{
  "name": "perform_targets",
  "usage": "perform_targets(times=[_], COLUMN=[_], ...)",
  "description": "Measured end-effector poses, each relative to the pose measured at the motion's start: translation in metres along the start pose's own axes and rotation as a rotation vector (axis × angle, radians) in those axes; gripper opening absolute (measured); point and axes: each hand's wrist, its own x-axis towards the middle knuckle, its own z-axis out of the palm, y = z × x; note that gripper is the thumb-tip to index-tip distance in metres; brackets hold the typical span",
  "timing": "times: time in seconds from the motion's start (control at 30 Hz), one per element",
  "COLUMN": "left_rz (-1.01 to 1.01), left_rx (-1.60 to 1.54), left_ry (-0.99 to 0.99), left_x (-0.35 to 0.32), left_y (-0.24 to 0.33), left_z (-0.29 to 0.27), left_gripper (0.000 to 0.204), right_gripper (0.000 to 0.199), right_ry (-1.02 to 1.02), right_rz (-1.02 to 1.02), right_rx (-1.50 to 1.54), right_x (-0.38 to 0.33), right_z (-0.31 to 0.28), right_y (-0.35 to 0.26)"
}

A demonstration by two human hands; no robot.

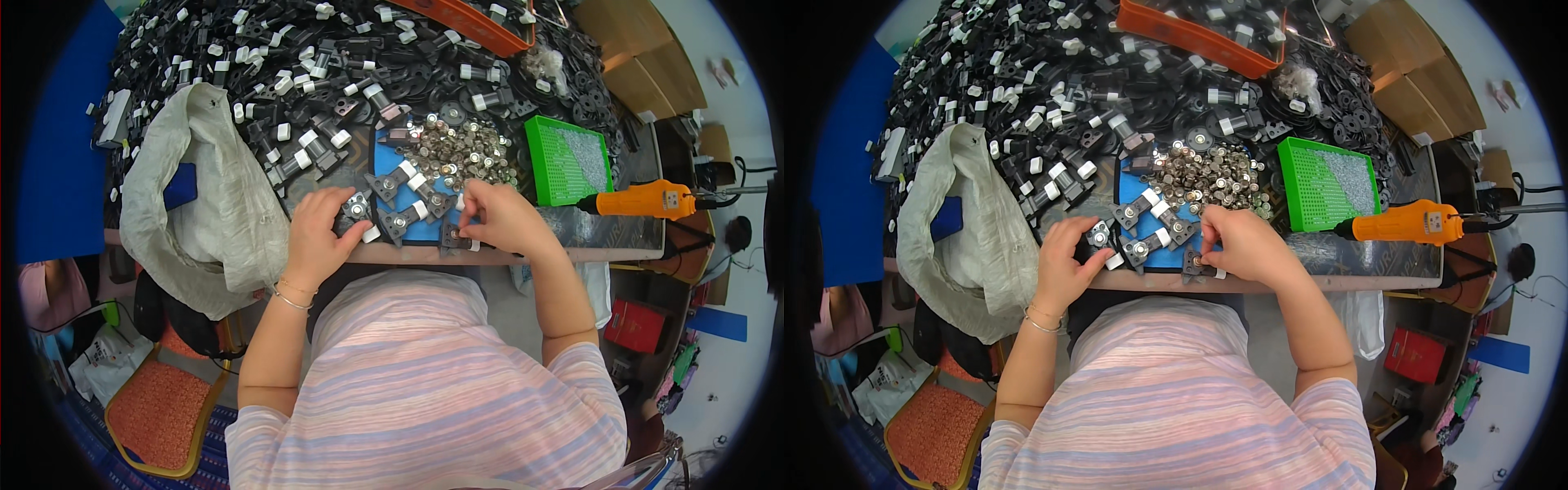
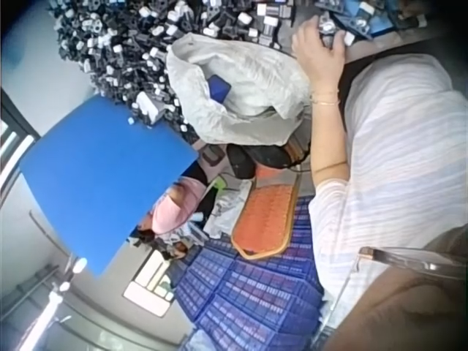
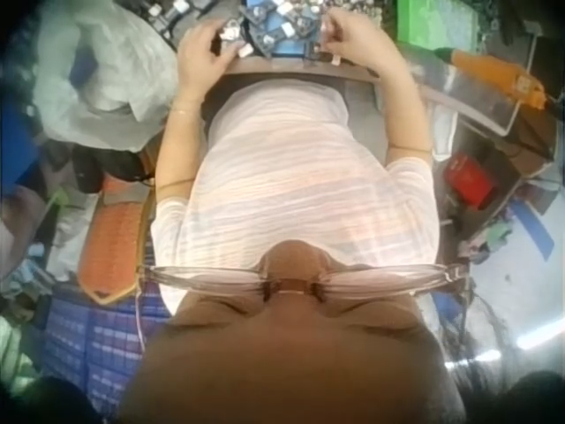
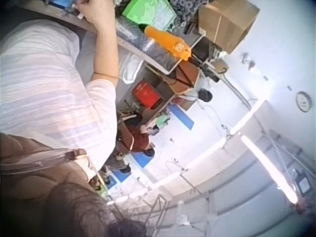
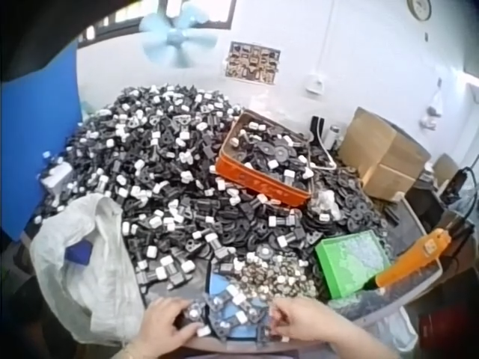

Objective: Assembling small mechanical components with an electric screwdriver at a factory workbench.

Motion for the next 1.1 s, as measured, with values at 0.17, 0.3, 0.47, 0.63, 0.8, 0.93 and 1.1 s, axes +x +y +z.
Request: perform_targets(times=[0.17,0.3,0.47,0.63,0.8,0.93,1.1], left_rz=[-0.009,-0.018,-0.028,-0.029,-0.024,-0.030,-0.015], left_rx=[0.002,-0.005,0.013,0.014,0.017,0.023,0.028], left_ry=[-0.007,-0.012,-0.020,-0.013,-0.013,-0.017,-0.015], left_x=[0.000,0.002,0.000,0.000,0.001,0.001,0.001], left_y=[0.000,0.001,0.001,0.002,0.002,0.002,0.001], left_z=[0.000,0.000,-0.001,0.000,0.000,0.000,0.001], left_gripper=[0.042,0.043,0.043,0.042,0.042,0.043,0.043], right_gripper=[0.036,0.039,0.037,0.034,0.029,0.020,0.016], right_ry=[0.105,0.172,0.317,0.398,0.442,0.440,0.440], right_rz=[0.021,0.106,0.046,0.000,-0.034,-0.144,-0.236], right_rx=[-0.079,-0.241,-0.141,-0.276,-0.319,-0.144,-0.132], right_x=[-0.027,-0.039,-0.045,-0.043,-0.043,-0.042,-0.043], right_z=[0.010,0.032,0.036,0.042,0.037,0.039,0.039], right_y=[0.002,0.010,0.014,0.025,0.020,0.021,0.019])
